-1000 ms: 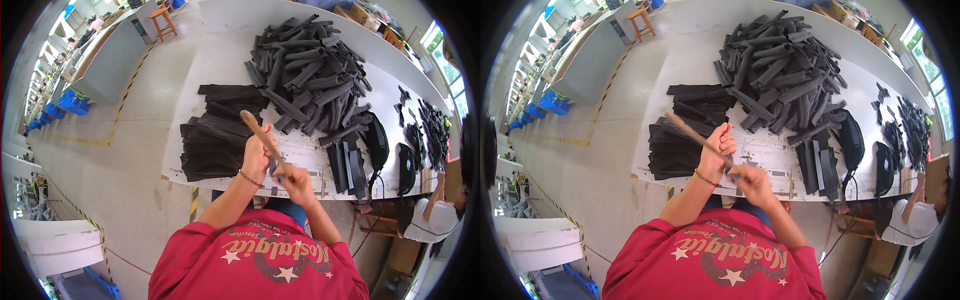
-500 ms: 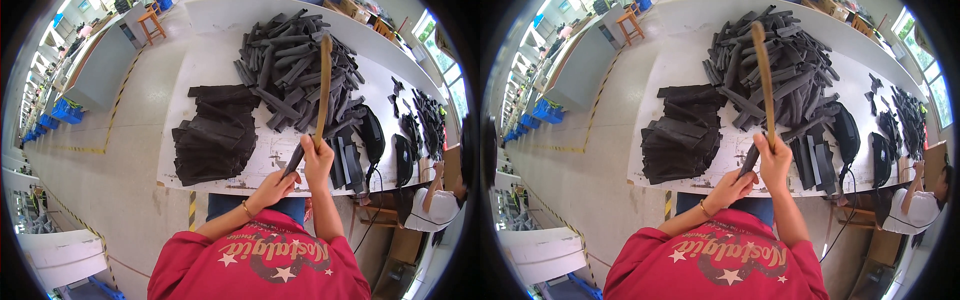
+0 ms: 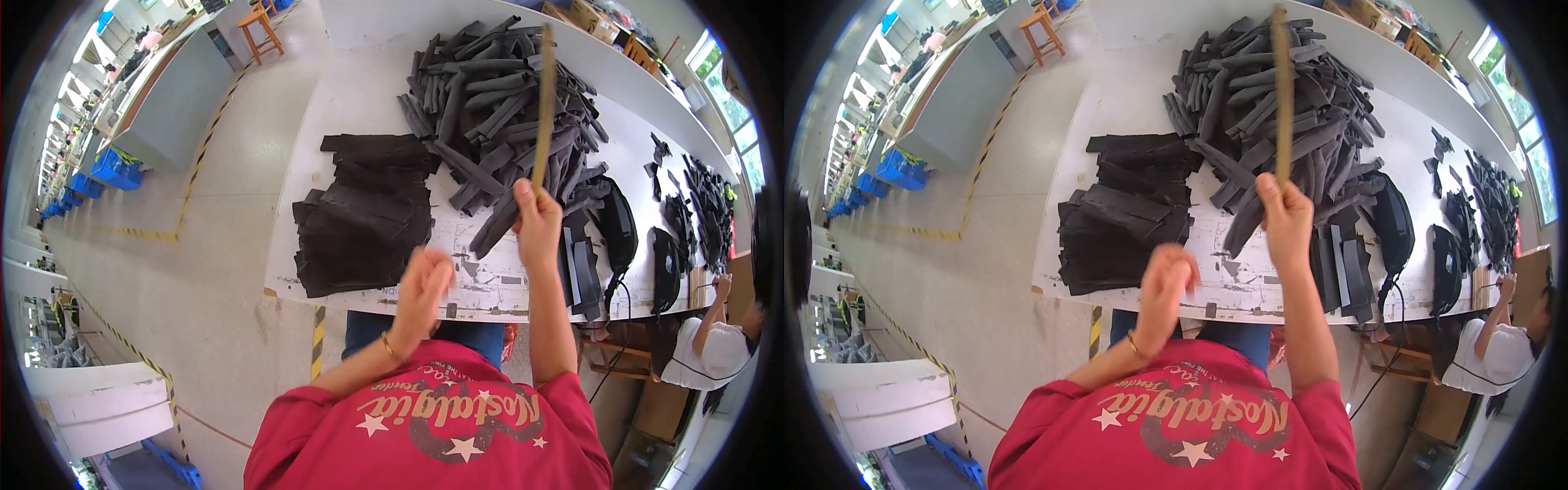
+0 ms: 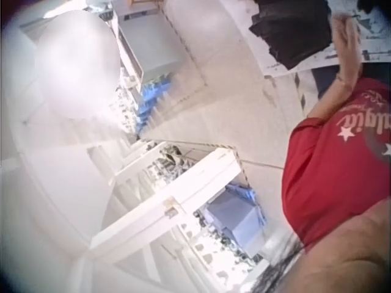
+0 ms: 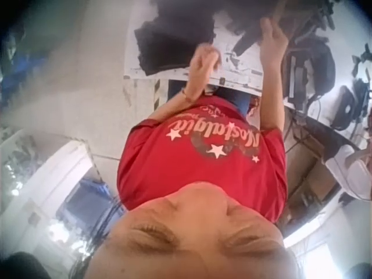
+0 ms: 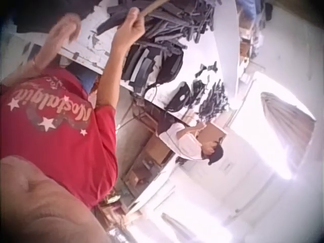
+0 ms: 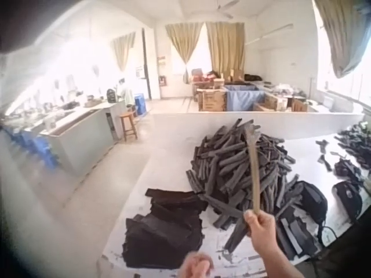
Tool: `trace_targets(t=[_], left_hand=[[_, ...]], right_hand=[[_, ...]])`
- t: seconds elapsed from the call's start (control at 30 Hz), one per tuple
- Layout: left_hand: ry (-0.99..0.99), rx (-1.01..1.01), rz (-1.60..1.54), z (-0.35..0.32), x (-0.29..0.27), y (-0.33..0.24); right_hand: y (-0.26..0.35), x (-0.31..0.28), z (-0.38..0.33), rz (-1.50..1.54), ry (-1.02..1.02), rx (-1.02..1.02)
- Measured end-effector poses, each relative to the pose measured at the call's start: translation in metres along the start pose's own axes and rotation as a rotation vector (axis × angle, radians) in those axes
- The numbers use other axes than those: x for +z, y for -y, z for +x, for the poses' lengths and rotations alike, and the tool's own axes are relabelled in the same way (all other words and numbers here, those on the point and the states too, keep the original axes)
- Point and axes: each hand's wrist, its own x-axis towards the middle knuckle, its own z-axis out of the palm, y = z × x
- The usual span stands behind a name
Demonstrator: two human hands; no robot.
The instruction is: The recorder is inserting a wooden rod into black foam sleeves to facilitate assembly in a manufacturing setting.
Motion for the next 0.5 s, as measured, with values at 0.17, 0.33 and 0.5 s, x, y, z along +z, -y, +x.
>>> trace_targets(t=[0.17, 0.33, 0.5], left_hand=[[0.106, 0.052, -0.325, 0.064, 0.002, -0.004], [-0.003, -0.004, -0.617, 0.066, 0.000, 0.002], [-0.183, -0.108, -0.783, 0.073, -0.004, 0.003]], right_hand=[[-0.013, 0.012, -0.031, 0.159, 0.246, 0.069], [-0.023, 0.012, -0.043, 0.102, 0.283, 0.059], [-0.027, 0.013, -0.036, -0.009, 0.343, 0.052]])
